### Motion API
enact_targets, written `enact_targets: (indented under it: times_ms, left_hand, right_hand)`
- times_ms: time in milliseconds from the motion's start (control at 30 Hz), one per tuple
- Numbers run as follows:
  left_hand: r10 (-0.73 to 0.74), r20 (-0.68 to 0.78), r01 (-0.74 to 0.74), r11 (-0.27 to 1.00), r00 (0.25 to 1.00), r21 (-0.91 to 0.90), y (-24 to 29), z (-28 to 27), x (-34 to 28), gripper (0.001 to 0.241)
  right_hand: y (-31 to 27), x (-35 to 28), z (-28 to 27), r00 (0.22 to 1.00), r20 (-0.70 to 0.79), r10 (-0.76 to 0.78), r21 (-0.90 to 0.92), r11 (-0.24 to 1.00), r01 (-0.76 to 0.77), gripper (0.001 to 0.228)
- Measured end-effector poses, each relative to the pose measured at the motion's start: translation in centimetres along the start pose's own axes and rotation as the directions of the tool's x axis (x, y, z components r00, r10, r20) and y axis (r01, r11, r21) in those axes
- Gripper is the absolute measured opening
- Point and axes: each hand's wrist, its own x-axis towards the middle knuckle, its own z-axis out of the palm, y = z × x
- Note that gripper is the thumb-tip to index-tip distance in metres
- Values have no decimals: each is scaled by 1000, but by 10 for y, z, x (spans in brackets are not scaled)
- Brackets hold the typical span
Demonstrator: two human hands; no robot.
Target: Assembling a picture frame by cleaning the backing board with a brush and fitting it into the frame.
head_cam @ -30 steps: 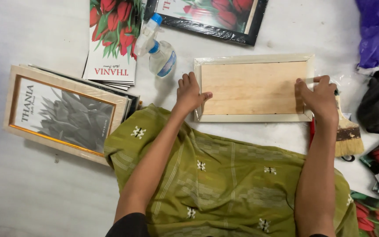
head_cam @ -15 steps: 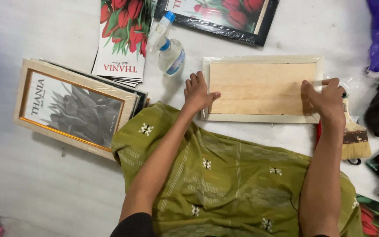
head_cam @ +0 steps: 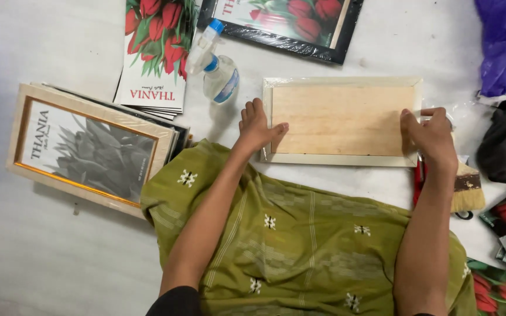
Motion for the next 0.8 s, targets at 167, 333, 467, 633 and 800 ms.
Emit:
enact_targets:
  times_ms: [167, 333, 467, 633, 800]
  left_hand:
    - [67, -33, -69, 996, 997, -61, 2, -11, 17, 74]
    - [108, -55, -105, 993, 993, 51, 20, -5, 29, 92]
    - [154, -271, -117, 982, 950, 148, 44, -5, 20, 79]
    - [379, -388, -250, 905, 840, 344, 64, -8, 10, 73]
    - [232, -193, -200, 965, 953, 172, 93, -37, -8, 52]
  right_hand:
    - [17, 10, -18, 983, 100, 156, -180, 974, -136, 52]
    - [67, 32, -19, 980, 61, 192, -233, 957, -173, 19]
    - [107, 43, -14, 944, -252, -212, -273, 952, 140, 13]
    - [74, 33, -7, 833, -369, -412, -428, 871, 241, 10]
    - [-28, -10, -8, 995, -86, -46, 64, 997, 51, 42]
